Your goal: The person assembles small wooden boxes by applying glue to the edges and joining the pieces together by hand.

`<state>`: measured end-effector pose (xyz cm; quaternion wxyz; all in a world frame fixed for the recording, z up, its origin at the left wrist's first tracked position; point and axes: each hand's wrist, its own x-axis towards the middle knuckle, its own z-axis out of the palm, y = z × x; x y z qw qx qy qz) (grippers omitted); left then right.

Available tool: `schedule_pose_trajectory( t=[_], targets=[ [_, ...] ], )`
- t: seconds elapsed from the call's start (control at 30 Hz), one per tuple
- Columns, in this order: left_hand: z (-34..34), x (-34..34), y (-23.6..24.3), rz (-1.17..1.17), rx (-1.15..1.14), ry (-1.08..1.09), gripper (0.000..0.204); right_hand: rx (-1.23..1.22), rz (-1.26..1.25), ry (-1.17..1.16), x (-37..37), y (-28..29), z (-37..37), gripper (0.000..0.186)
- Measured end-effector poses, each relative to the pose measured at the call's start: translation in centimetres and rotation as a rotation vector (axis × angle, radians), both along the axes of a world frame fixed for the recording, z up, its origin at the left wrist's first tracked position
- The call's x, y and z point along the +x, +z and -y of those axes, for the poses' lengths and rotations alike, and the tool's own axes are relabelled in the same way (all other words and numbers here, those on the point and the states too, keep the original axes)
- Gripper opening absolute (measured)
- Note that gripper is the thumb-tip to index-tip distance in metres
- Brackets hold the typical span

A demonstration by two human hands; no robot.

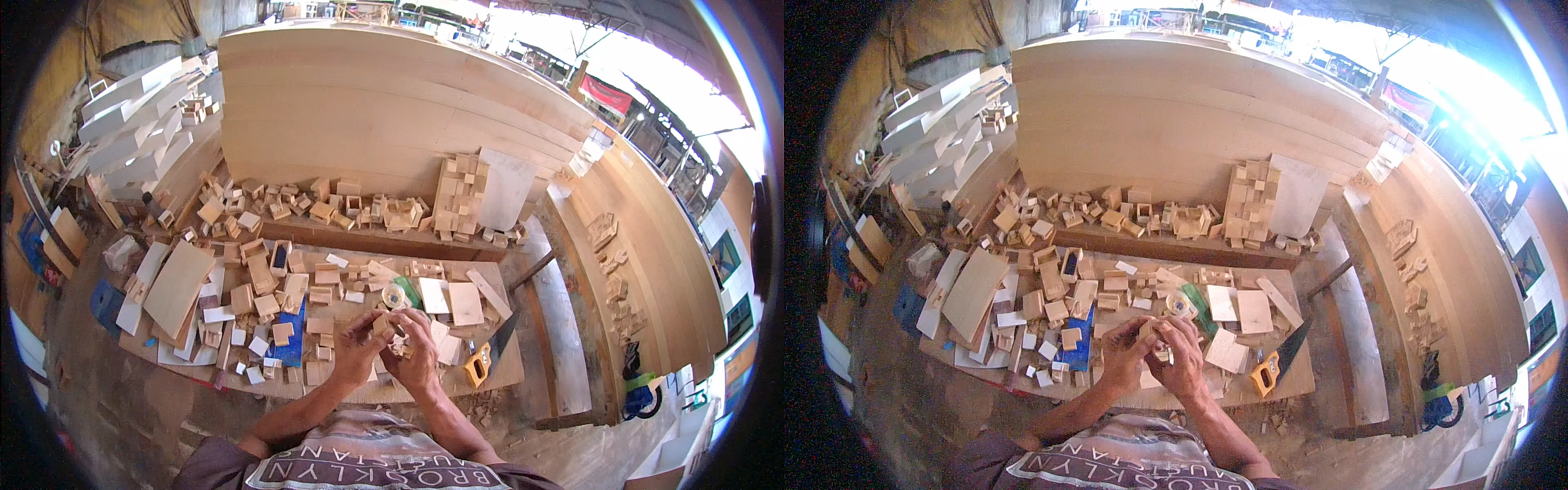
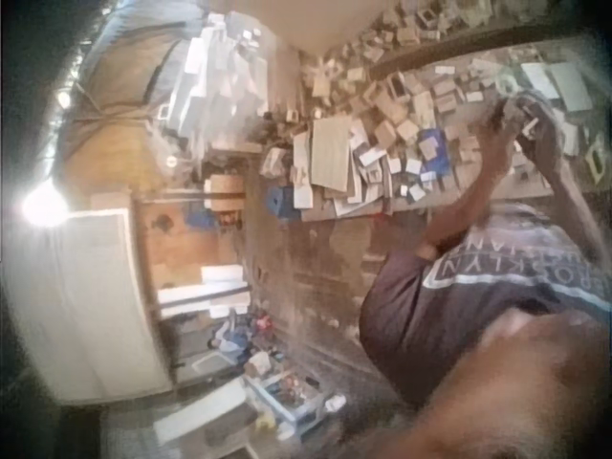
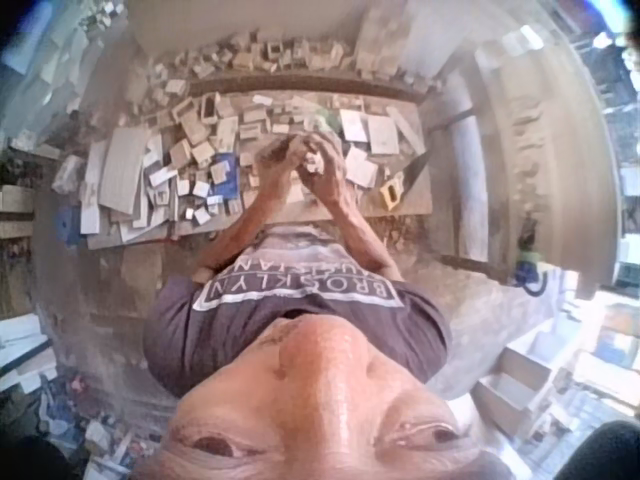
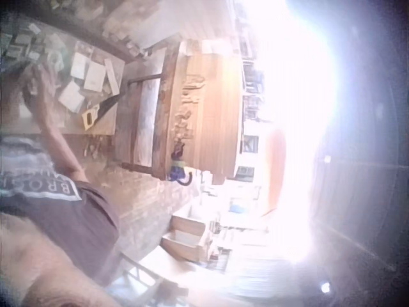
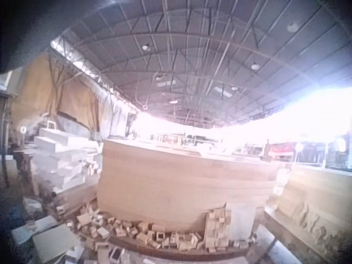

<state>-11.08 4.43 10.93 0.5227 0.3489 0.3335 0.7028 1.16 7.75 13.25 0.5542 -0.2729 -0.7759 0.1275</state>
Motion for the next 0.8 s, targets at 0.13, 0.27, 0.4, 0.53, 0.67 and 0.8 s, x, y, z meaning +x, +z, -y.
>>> schedule_pose_trajectory(
  t=[0.13, 0.27, 0.4, 0.53, 0.67, 0.8],
  targets=[
    [0.1, 0.1, 0.9, 0.027, -0.003, -0.001, 0.033, -0.016, -0.054, -0.003, -0.5, -0.7, 0.2, 0.058],
    [0.1, 0.2, 0.6, 0.075, -0.011, 0.015, 0.03, 0.089, -0.029, 0.009, -0.7, -0.6, 0.1, 0.064],
    [0.0, 0.0, -0.2, 0.068, -0.023, 0.027, 0.029, 0.042, -0.038, 0.019, -0.8, -1.4, 0.0, 0.061],
    [0.1, -0.2, 0.0, 0.004, -0.022, 0.046, 0.029, 0.016, -0.031, 0.02, -1.1, -1.3, 0.2, 0.058],
    [0.0, -0.4, -1.2, 0.009, -0.019, 0.053, 0.028, 0.017, -0.034, 0.026, -1.3, -1.7, 0.2, 0.056],
    [0.2, -0.3, -0.9, 0.087, -0.023, 0.04, 0.028, -0.04, -0.044, 0.044, -1.4, -2.2, 0.4, 0.054]
  ],
)
